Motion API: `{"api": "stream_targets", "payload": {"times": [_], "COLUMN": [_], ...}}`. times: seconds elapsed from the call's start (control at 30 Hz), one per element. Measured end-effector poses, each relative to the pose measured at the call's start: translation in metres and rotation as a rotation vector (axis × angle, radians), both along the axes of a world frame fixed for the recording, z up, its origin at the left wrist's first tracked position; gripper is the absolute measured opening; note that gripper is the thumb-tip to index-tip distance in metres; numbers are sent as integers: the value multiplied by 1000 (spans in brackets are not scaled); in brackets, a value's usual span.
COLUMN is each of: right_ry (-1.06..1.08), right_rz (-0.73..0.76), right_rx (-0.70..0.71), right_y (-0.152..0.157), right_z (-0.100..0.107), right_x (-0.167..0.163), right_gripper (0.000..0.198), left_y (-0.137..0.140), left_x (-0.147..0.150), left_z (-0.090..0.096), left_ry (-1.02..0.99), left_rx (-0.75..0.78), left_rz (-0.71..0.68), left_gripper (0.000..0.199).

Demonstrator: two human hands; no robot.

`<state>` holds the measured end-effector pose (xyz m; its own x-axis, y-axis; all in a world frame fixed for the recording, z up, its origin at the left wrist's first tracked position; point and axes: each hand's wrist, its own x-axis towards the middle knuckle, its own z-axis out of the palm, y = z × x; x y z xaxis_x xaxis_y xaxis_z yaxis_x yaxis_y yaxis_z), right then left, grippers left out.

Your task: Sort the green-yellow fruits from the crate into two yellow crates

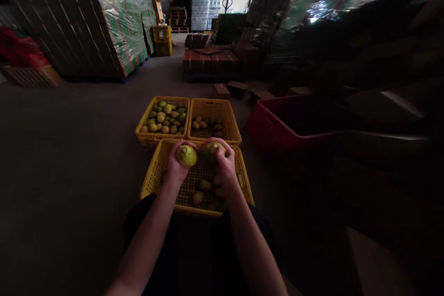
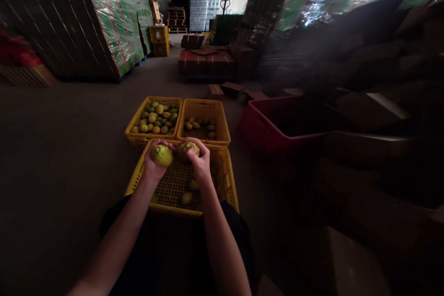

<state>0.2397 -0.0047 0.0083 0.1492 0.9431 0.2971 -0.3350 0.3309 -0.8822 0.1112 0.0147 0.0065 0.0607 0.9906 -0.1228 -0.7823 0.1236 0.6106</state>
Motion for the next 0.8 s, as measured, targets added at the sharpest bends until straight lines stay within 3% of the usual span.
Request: {"api": "stream_targets", "payload": {"times": [0.13,0.23,0.37,0.47,0.57,0.63,0.7,0.8], "right_ry": [459,690,716,609,652,738,782,760], "right_rz": [33,98,41,22,-5,-3,12,19], "right_rx": [-352,-513,-657,-734,-775,-813,-826,-792], "right_y": [14,23,30,34,37,37,36,35], "right_z": [-7,-16,-31,-40,-39,-35,-31,-28], "right_x": [-2,5,18,22,22,21,21,23], "right_gripper": [41,32,26,27,22,18,16,16], "left_y": [9,14,11,-9,-31,-30,-9,53], "left_x": [-2,-10,-26,-39,-50,-55,-61,-72], "left_z": [-8,-15,-35,-62,-91,-101,-95,-53], "left_ry": [-156,-203,-43,201,341,447,564,570], "left_rx": [-249,-318,-420,-528,-601,-612,-572,-479], "left_rz": [-116,-137,-214,-432,-605,-615,-543,-382], "left_gripper": [13,19,22,17,23,22,18,28]}}
